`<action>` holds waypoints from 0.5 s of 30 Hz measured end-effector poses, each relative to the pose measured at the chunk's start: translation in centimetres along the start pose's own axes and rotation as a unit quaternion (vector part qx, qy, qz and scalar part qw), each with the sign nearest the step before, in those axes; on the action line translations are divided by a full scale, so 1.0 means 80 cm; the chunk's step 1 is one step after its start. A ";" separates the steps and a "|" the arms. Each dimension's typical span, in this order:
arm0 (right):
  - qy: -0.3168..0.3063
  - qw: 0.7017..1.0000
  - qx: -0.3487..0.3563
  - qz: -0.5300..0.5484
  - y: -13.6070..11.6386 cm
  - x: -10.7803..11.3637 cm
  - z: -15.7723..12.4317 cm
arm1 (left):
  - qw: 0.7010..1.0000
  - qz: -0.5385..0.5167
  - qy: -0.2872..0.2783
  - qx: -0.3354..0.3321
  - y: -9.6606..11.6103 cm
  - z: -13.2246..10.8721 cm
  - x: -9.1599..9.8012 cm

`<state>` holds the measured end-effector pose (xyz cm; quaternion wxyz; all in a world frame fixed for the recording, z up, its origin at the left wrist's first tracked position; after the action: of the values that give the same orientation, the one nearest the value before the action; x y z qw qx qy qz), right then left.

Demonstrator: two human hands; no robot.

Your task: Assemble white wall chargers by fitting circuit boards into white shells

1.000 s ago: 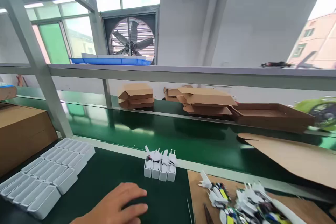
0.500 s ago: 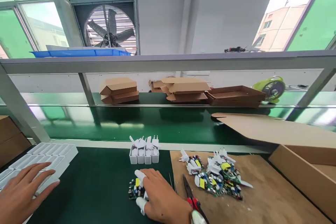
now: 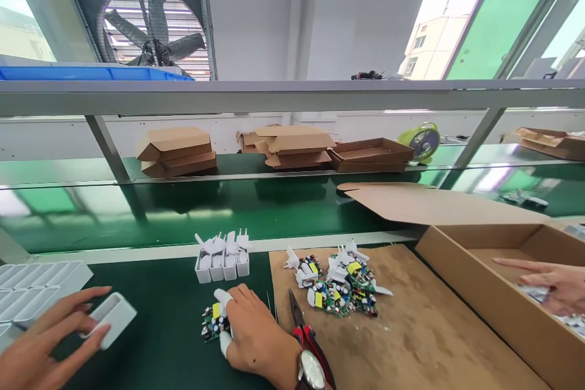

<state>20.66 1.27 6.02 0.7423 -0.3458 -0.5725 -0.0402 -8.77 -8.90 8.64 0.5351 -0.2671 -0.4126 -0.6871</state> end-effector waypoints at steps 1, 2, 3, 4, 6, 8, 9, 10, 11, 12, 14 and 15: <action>0.007 1.000 0.008 0.005 0.002 0.002 -0.001 | 0.999 -0.022 -0.012 -0.019 0.029 0.009 -0.013; 0.013 1.000 0.017 0.009 0.003 0.003 -0.003 | 0.998 -0.043 -0.030 -0.034 0.056 0.018 -0.029; 0.017 0.999 0.026 0.013 0.005 0.003 -0.003 | 0.996 -0.061 -0.052 -0.046 0.080 0.026 -0.045; 0.020 0.999 0.034 0.016 0.007 0.003 -0.003 | 0.993 -0.080 -0.072 -0.058 0.101 0.032 -0.061; 0.030 0.998 0.046 0.019 0.012 0.002 -0.003 | 0.988 -0.117 -0.076 -0.067 0.129 0.042 -0.082; 0.043 0.997 0.055 0.023 0.015 0.001 -0.003 | 0.982 -0.152 -0.091 -0.062 0.140 0.045 -0.099; 0.049 0.997 0.058 0.025 0.017 0.001 -0.003 | 0.979 -0.170 -0.103 -0.048 0.140 0.045 -0.107; 0.058 0.996 0.062 0.029 0.017 0.002 -0.003 | 0.975 -0.189 -0.112 -0.027 0.137 0.044 -0.112; 0.069 0.995 0.065 0.033 0.016 0.006 -0.003 | 0.970 -0.210 -0.122 -0.001 0.131 0.043 -0.118; 0.082 0.994 0.067 0.037 0.015 0.011 -0.003 | 0.964 -0.231 -0.131 0.025 0.125 0.040 -0.122; 0.115 0.990 0.070 0.046 0.010 0.026 -0.002 | 0.948 -0.267 -0.157 0.070 0.114 0.034 -0.131; 0.133 0.987 0.072 0.051 0.006 0.034 -0.002 | 0.939 -0.284 -0.173 0.087 0.110 0.031 -0.135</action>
<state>21.94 2.49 8.18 0.8356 -0.3122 -0.4519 -0.0063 2.55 -2.02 3.66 0.2590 -0.2057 -0.6159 -0.7150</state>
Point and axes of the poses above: each hand's wrist, its own z-axis towards the middle knuckle, its own x-axis out of the back of the hand, y = z × x, the point moved 8 cm from there along z, towards the middle knuckle, and after that the axes turned 5 degrees about x, right-handed, at the moved point
